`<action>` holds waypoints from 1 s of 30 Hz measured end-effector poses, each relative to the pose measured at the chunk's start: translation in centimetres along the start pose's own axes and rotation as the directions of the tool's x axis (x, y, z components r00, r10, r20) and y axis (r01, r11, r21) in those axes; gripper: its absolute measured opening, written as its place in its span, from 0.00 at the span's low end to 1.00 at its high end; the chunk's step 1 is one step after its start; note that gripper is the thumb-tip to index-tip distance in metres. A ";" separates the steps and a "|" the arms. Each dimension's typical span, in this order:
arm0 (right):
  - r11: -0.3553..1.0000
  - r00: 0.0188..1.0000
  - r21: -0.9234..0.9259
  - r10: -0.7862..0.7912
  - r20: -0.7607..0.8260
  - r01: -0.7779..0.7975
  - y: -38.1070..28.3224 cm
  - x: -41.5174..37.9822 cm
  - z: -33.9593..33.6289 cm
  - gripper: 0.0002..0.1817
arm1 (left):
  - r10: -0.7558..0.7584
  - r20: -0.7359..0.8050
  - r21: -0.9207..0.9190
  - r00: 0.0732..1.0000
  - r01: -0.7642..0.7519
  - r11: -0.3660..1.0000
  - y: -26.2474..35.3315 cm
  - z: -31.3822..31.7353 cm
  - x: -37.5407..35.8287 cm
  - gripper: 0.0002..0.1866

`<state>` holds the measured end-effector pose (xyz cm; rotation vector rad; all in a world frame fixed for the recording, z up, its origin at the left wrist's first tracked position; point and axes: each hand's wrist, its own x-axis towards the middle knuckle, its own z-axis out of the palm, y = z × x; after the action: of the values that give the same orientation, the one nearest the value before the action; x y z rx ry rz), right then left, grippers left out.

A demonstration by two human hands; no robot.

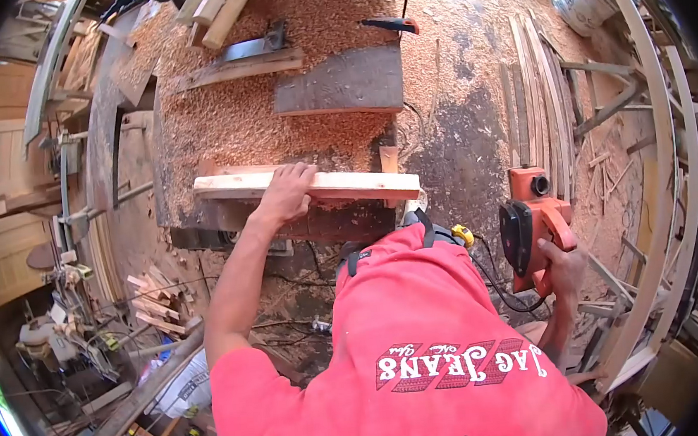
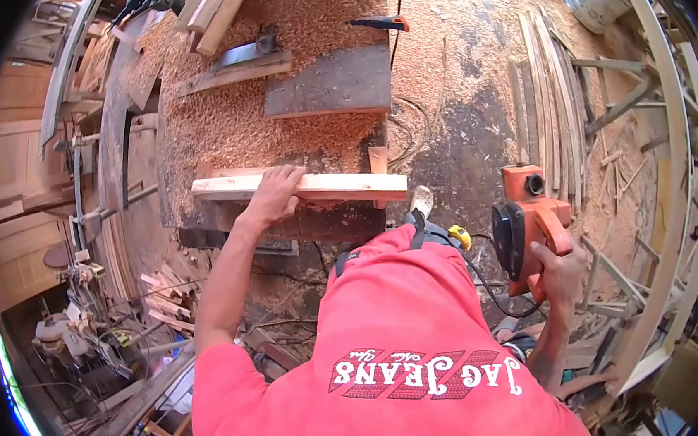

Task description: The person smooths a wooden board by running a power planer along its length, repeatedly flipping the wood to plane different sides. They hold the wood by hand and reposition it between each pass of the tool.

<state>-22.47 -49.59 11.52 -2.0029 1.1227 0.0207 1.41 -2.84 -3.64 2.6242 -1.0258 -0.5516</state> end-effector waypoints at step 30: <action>0.897 0.811 0.076 -0.427 0.400 0.435 -10.8 2.9 3.7 0.09 | -0.097 -0.404 0.044 0.910 0.125 0.991 4.6 1.8 -2.9 0.28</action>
<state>-11.69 -46.36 14.90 -2.1005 0.3880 0.2062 -4.03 -4.32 -2.80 2.7051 -0.7795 0.0115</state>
